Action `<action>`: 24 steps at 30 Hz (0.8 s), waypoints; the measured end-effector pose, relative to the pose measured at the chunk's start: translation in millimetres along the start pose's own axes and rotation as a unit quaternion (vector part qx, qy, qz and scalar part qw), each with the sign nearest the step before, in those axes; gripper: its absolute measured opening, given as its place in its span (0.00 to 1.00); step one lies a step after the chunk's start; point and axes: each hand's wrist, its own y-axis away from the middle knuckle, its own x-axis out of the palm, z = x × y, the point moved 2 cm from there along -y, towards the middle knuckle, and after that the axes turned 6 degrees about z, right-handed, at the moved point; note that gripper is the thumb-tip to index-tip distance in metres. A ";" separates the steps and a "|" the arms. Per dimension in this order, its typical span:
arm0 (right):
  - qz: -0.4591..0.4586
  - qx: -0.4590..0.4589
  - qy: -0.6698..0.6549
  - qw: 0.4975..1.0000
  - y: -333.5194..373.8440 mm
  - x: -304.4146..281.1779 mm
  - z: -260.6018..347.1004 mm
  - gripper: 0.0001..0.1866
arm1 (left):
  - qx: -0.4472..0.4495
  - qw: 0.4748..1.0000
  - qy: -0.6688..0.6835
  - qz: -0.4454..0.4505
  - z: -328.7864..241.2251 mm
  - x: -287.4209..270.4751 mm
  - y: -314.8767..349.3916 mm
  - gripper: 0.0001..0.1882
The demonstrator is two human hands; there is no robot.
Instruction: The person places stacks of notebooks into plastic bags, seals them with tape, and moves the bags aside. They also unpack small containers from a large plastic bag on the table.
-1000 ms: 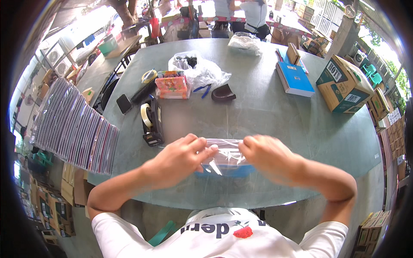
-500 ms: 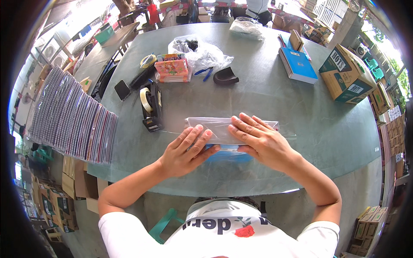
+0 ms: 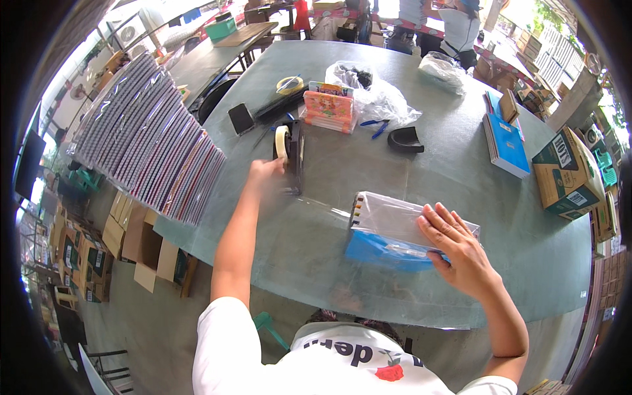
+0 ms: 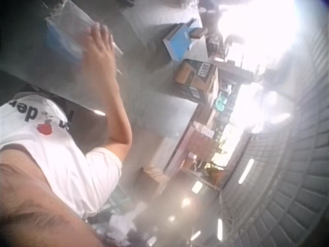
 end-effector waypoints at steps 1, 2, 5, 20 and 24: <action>0.003 -0.002 -0.004 1.000 0.2 1.5 -1.3 0.31 | 0.023 0.997 -0.073 -0.004 -15.0 6.8 5.2 0.13; -0.004 -0.002 -0.003 1.000 -0.3 2.5 -2.6 0.31 | 0.046 0.988 -0.146 -0.008 -22.2 9.8 12.0 0.12; -0.010 0.008 -0.001 1.000 3.8 0.7 -7.1 0.31 | 0.171 0.979 -0.108 -0.011 -1.7 20.2 44.6 0.09; -0.039 -0.067 -0.003 0.997 3.9 10.6 -22.7 0.31 | 0.568 0.706 -0.320 0.277 -136.8 146.9 289.0 0.09; -0.050 -0.096 -0.013 0.994 1.2 13.9 -22.0 0.30 | 0.601 0.664 -0.413 0.165 -103.9 177.3 283.7 0.12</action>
